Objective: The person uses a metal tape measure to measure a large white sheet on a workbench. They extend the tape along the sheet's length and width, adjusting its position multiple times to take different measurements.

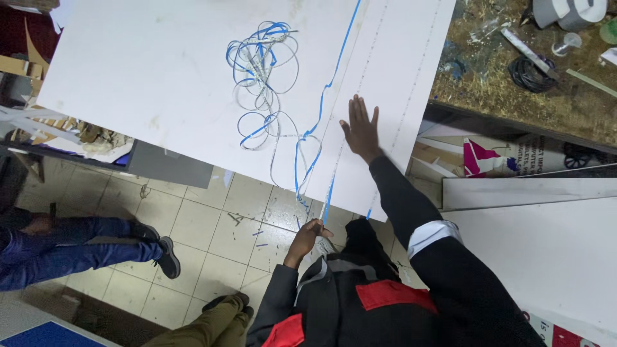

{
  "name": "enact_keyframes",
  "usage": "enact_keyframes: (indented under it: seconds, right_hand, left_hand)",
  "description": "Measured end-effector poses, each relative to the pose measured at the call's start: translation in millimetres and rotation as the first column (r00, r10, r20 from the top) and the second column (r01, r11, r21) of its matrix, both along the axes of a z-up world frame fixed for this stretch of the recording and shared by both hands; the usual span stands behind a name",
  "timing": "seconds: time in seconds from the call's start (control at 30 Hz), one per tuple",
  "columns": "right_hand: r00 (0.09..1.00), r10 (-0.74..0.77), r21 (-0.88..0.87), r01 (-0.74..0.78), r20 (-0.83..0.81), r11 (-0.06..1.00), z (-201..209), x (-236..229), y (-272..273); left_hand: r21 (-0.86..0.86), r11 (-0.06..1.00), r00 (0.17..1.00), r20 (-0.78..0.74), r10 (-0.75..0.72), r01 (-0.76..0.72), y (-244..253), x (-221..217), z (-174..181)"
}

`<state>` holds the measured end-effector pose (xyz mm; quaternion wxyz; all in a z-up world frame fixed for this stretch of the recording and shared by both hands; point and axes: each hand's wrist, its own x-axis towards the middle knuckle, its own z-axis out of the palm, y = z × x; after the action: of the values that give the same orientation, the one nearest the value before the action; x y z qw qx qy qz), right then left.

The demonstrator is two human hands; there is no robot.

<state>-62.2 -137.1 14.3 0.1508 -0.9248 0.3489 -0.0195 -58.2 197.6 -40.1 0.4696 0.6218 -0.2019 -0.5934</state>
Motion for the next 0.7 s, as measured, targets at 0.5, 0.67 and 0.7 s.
enact_keyframes:
  seconds: [0.5, 0.67, 0.7]
  right_hand:
    - [0.991, 0.124, 0.084, -0.127, 0.041, 0.988, -46, -65, 128]
    - [0.99, 0.113, 0.129, -0.124, 0.088, 0.984, -51, -84, 163]
    - [0.988, 0.121, 0.106, -0.13, 0.092, 0.986, -52, -87, 170]
  left_hand:
    - [0.006, 0.999, 0.999, 0.023, -0.033, 0.033, 11, 0, -16]
    - [-0.04, 0.998, 0.999, -0.004, -0.039, 0.039, 12, 3, -22]
    - [-0.04, 0.999, 1.0, -0.021, -0.021, 0.021, 13, 2, -24]
